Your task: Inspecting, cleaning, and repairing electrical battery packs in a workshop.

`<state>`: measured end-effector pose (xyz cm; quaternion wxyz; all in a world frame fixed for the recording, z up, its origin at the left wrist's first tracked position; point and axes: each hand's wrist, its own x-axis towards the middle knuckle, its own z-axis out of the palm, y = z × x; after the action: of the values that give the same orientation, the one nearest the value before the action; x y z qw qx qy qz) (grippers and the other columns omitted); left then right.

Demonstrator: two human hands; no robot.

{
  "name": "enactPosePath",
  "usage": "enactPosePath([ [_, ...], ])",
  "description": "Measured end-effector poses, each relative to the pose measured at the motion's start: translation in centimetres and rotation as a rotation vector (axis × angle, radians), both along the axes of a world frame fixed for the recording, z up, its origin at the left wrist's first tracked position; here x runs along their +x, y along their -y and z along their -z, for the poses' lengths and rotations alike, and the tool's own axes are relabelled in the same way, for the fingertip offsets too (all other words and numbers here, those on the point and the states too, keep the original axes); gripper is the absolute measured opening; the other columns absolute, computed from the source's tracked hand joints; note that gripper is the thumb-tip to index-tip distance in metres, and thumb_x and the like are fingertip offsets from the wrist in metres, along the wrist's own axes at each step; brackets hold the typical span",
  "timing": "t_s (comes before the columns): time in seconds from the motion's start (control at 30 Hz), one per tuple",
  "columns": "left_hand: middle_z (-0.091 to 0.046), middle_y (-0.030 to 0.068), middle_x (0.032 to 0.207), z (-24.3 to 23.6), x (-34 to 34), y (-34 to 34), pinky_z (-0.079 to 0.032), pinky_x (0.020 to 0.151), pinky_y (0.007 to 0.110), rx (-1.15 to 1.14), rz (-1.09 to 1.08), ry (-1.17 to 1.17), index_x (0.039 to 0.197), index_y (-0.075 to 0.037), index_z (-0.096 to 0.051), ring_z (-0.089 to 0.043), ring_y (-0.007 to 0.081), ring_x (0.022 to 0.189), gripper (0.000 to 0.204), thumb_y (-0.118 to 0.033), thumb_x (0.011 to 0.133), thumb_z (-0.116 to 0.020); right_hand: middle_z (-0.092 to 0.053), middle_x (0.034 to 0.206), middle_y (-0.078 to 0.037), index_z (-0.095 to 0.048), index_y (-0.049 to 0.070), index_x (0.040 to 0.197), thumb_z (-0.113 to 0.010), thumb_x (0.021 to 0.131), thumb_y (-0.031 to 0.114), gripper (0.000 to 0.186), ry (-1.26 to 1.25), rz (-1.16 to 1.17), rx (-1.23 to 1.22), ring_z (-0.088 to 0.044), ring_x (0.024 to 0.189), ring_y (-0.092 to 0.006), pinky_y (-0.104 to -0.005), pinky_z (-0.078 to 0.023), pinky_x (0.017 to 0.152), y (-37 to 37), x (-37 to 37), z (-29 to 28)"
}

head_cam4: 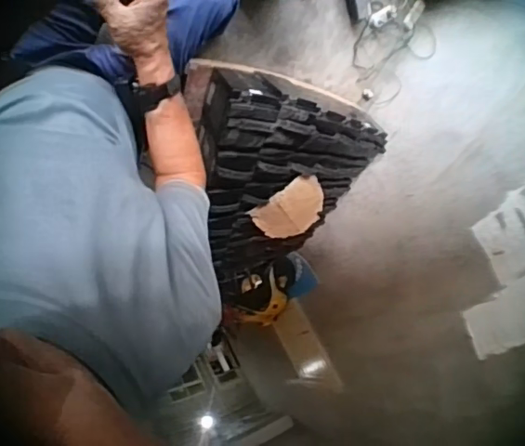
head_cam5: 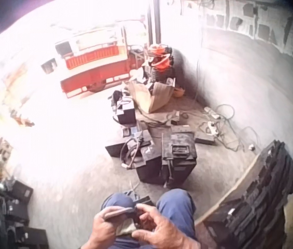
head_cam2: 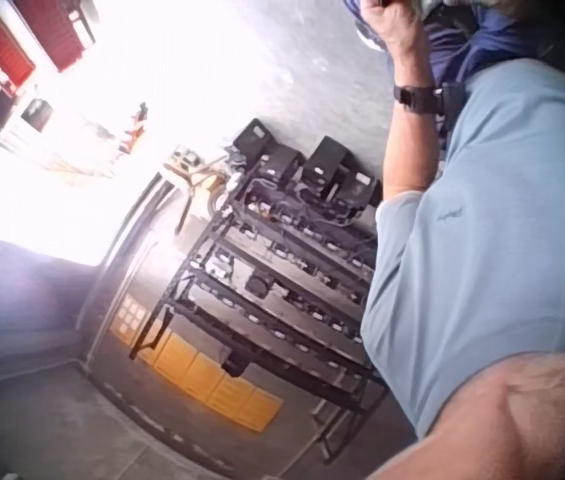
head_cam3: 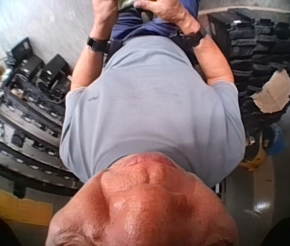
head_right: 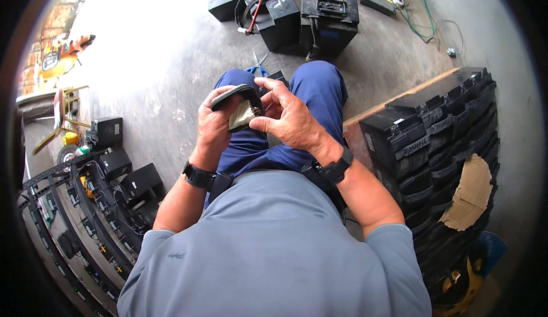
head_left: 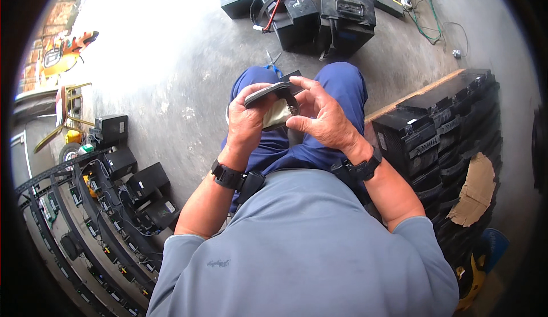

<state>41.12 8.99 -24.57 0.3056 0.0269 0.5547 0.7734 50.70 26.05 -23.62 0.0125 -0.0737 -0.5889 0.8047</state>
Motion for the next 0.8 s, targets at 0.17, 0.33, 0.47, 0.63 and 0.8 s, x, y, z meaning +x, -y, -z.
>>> enactPosePath([
  [0.17,-0.069,0.0050,0.102,-0.36,-0.06,0.37,-0.054,0.084,0.027,0.049,0.074,0.086,0.111,-0.001,-0.066,-0.066,0.0126,0.092,0.018,-0.003,0.094,-0.065,-0.064,0.100,-0.003,-0.047,0.007,0.140,-0.080,0.082,0.005,0.067,-0.019,-0.091,-0.083,-0.059,0.093,-0.0090,-0.0259,-0.050,0.085,-0.33,-0.05,0.55],
  [0.33,-0.069,0.0065,0.105,-0.67,-0.21,0.38,-0.054,0.085,0.027,0.036,0.114,0.149,0.113,-0.001,-0.065,-0.066,0.0134,0.095,0.020,0.000,0.093,-0.063,-0.064,0.100,-0.003,-0.047,0.006,0.140,-0.080,0.081,0.005,0.067,-0.017,-0.094,-0.107,-0.059,0.095,-0.0092,-0.0262,-0.050,0.085,-0.40,-0.10,0.54],
  [0.47,-0.069,0.0062,0.105,-0.84,-0.24,0.34,-0.054,0.086,0.028,0.067,0.130,0.158,0.114,-0.001,-0.065,-0.066,0.0135,0.096,0.022,0.001,0.092,-0.062,-0.064,0.099,-0.002,-0.047,0.007,0.141,-0.081,0.081,0.005,0.069,-0.001,-0.092,-0.066,-0.059,0.093,-0.0088,-0.0259,-0.050,0.085,-0.59,-0.06,0.26],
  [0.63,-0.069,0.0059,0.105,-0.58,-0.14,0.29,-0.053,0.086,0.027,0.017,0.111,0.023,0.113,-0.001,-0.066,-0.066,0.0133,0.096,0.022,0.003,0.091,-0.062,-0.064,0.097,-0.002,-0.045,0.008,0.143,-0.080,0.081,0.005,0.072,0.030,-0.136,-0.104,-0.059,0.091,-0.0088,-0.0258,-0.050,0.084,-0.74,-0.15,0.36],
  [0.8,-0.070,0.0086,0.104,-0.40,-0.18,0.35,-0.056,0.084,0.030,-0.012,0.104,-0.021,0.114,-0.001,-0.065,-0.068,0.0167,0.092,0.023,0.001,0.091,-0.064,-0.064,0.096,-0.002,-0.045,0.009,0.144,-0.080,0.082,0.006,0.072,0.043,-0.156,-0.149,-0.059,0.090,-0.0089,-0.0261,-0.050,0.084,-0.59,-0.02,0.53],
])
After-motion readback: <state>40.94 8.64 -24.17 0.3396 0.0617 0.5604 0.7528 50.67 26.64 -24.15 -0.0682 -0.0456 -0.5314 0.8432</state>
